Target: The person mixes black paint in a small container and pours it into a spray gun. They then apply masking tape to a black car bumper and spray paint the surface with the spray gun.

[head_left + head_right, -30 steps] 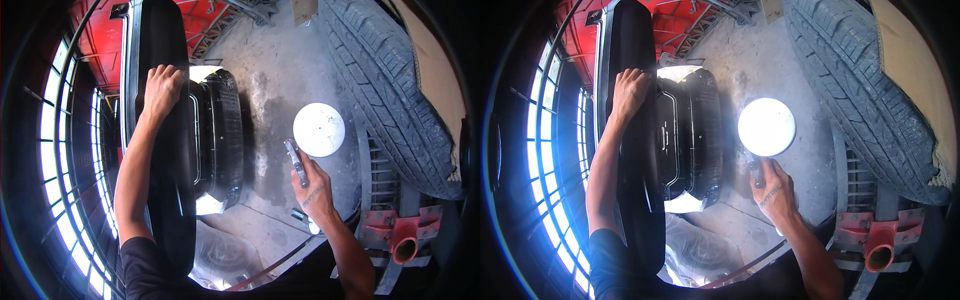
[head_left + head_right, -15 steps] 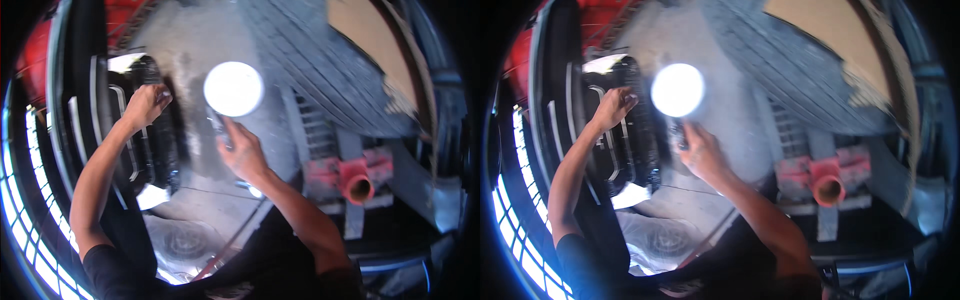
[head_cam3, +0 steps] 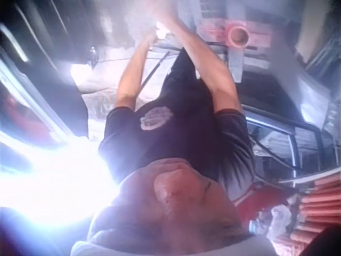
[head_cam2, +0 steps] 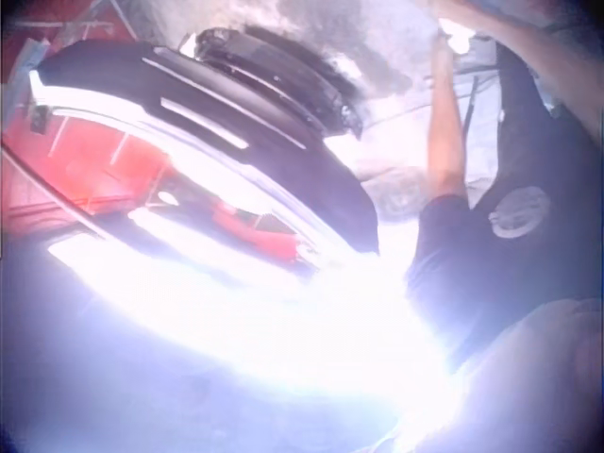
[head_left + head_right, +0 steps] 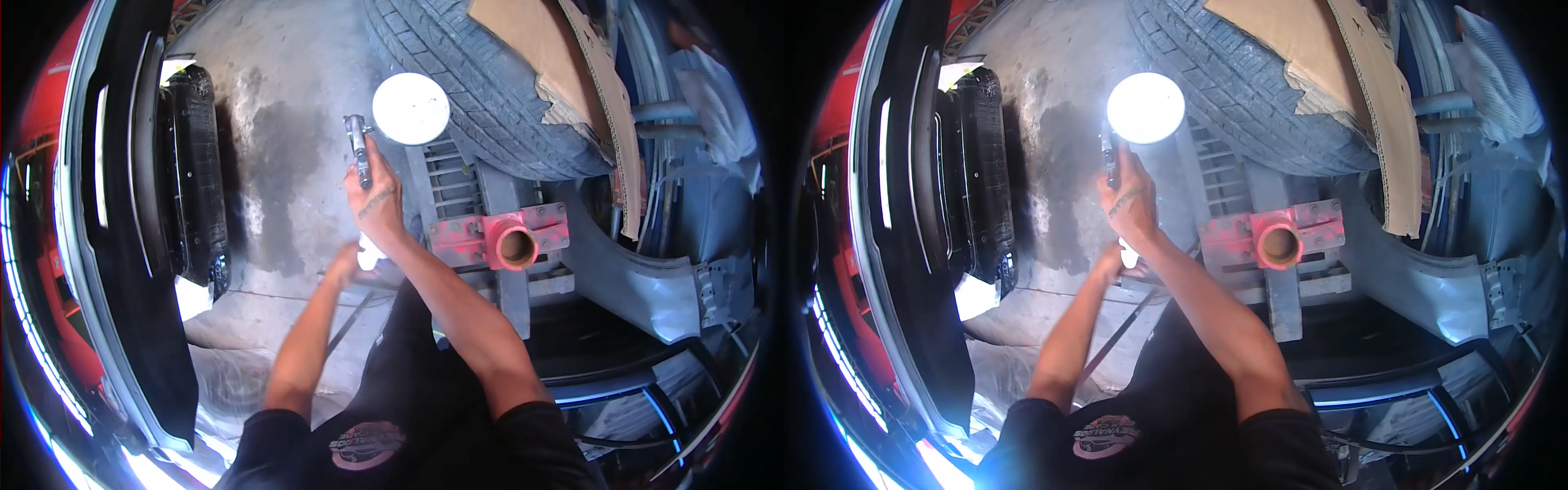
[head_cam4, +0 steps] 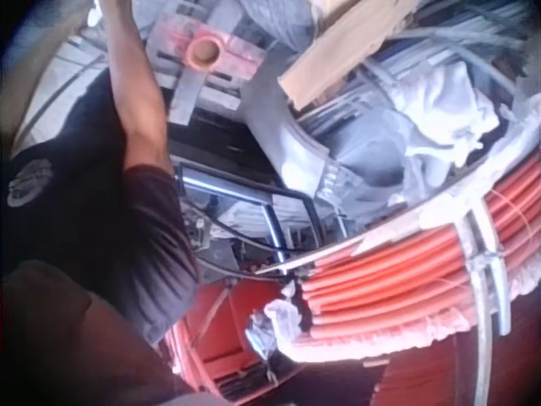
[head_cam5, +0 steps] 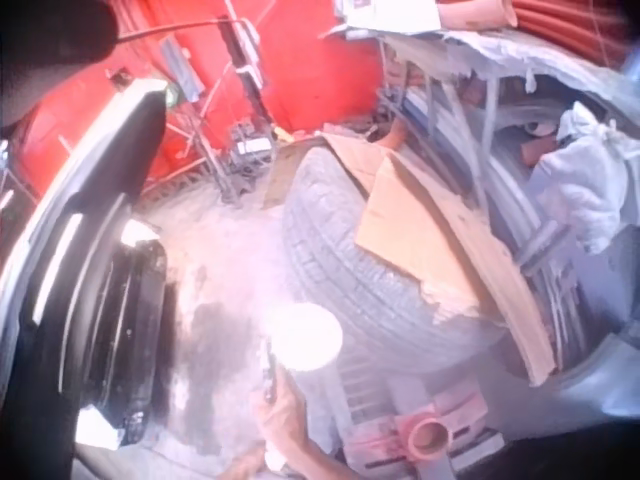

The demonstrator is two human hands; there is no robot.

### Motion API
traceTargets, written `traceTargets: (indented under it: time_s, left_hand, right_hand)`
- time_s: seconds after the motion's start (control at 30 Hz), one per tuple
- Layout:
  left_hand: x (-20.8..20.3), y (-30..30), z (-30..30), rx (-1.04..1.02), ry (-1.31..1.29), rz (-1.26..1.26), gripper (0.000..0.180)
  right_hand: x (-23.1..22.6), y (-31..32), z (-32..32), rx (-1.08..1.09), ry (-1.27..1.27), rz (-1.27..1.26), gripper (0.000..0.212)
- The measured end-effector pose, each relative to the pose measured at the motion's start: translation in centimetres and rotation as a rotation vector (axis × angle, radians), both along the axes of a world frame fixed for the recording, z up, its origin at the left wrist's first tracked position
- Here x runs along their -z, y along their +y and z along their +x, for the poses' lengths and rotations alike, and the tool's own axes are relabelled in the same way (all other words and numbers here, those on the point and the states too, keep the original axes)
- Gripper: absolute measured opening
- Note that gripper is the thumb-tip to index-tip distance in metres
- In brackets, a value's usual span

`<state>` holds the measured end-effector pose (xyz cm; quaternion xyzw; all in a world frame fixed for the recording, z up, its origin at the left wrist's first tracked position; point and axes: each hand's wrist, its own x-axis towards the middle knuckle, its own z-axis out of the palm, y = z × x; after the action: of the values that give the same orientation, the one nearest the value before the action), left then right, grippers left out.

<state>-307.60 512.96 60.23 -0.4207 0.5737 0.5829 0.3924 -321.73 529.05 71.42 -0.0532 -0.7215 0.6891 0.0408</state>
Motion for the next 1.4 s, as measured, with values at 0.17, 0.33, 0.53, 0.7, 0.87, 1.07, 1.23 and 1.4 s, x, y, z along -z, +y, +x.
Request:
traceTargets:
  time_s: [0.17,0.33,0.53,0.7,0.87,1.07,1.23,1.4]
  left_hand:
    - [0.3,7.2,6.7,-0.708,0.070,0.575,0.069]
    - [8.0,1.3,7.9,-0.972,0.335,0.321,0.052]
    - [10.9,-5.2,1.4,-0.985,0.356,0.168,0.033]
    - [15.9,-3.7,0.3,-0.715,0.205,0.226,0.031]
    - [18.9,-1.1,0.8,-0.672,0.108,0.223,0.039]
    - [18.4,-1.2,0.6,-0.457,0.066,0.151,0.042]
    - [19.6,-1.4,0.4,-0.299,-0.021,0.125,0.041]
    - [22.0,-1.1,0.4,-0.279,-0.014,0.117,0.040]
  right_hand:
    - [1.0,-1.2,1.8,0.028,-0.029,0.001,0.049]
    - [3.3,-3.7,2.7,0.064,-0.102,-0.073,0.040]
    - [9.6,-5.7,2.0,0.213,-0.272,-0.214,0.025]
    - [16.3,-5.5,1.4,0.315,-0.268,-0.139,0.027]
    - [23.6,-5.0,1.9,0.398,-0.263,-0.014,0.031]
    - [26.5,-3.9,2.8,0.475,-0.391,-0.056,0.039]
    - [30.5,-2.8,3.5,0.525,-0.354,0.074,0.045]
    - [31.5,-2.8,3.7,0.551,-0.318,0.043,0.049]
